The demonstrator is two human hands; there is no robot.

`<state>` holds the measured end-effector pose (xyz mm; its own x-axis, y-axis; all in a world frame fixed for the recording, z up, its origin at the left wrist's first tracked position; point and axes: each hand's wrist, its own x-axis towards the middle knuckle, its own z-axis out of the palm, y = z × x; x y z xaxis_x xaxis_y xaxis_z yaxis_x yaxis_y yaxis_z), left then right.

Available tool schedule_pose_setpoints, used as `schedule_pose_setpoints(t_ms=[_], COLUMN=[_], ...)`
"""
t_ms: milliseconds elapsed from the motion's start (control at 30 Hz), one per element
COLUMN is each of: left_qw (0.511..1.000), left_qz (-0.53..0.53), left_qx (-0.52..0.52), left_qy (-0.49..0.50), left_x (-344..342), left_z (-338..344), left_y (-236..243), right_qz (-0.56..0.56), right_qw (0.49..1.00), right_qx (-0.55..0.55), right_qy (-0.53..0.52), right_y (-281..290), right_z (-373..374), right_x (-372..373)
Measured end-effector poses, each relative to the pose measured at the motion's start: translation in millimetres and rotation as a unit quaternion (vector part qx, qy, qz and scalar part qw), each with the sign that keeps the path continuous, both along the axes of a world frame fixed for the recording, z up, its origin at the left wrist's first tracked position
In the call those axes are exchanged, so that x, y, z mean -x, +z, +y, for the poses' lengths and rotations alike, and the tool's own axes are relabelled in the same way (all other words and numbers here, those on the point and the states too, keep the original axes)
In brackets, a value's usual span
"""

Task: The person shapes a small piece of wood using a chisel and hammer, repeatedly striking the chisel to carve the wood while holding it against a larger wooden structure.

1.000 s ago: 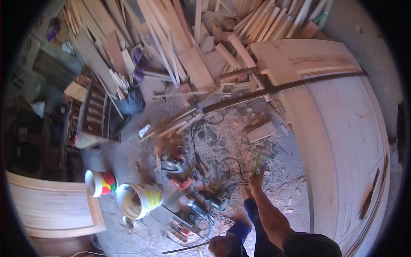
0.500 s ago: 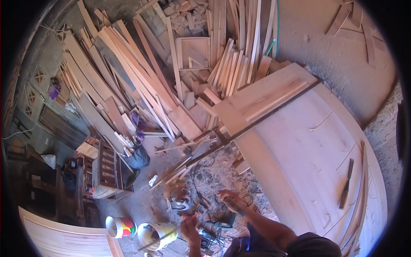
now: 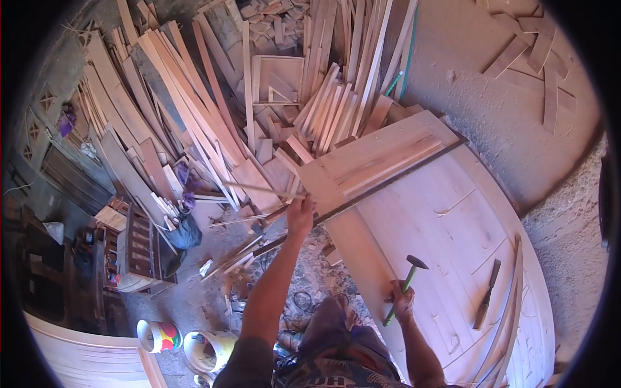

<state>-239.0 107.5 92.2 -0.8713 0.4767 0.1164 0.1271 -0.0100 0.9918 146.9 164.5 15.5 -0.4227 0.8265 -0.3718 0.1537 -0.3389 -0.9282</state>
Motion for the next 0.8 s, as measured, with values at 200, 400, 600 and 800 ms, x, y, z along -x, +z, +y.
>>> schedule_pose_setpoints(t_ms=[200, 400, 600, 800], left_qw=[0.992, 0.995, 0.991, 0.947], left_qz=[0.096, 0.069, -0.002, 0.176], left_qx=[0.079, 0.071, 0.070, 0.136], left_qy=[-0.015, -0.029, -0.111, -0.233], left_x=[56.6, 89.0, 99.2, 111.2], left_z=[62.3, 76.1, 83.4, 86.7], left_y=[-48.3, -111.4, -95.6, -62.1], right_qz=[-0.074, -0.178, -0.227, -0.228], right_qw=[0.995, 0.981, 0.969, 0.969], right_qx=[0.015, -0.013, -0.013, -0.008], right_qy=[-0.061, -0.070, -0.092, -0.098], right_y=[-9.2, 4.2, -2.9, 4.3], right_z=[3.6, 0.0, 2.6, 4.3], right_x=[13.0, 25.7, 21.4, 30.1])
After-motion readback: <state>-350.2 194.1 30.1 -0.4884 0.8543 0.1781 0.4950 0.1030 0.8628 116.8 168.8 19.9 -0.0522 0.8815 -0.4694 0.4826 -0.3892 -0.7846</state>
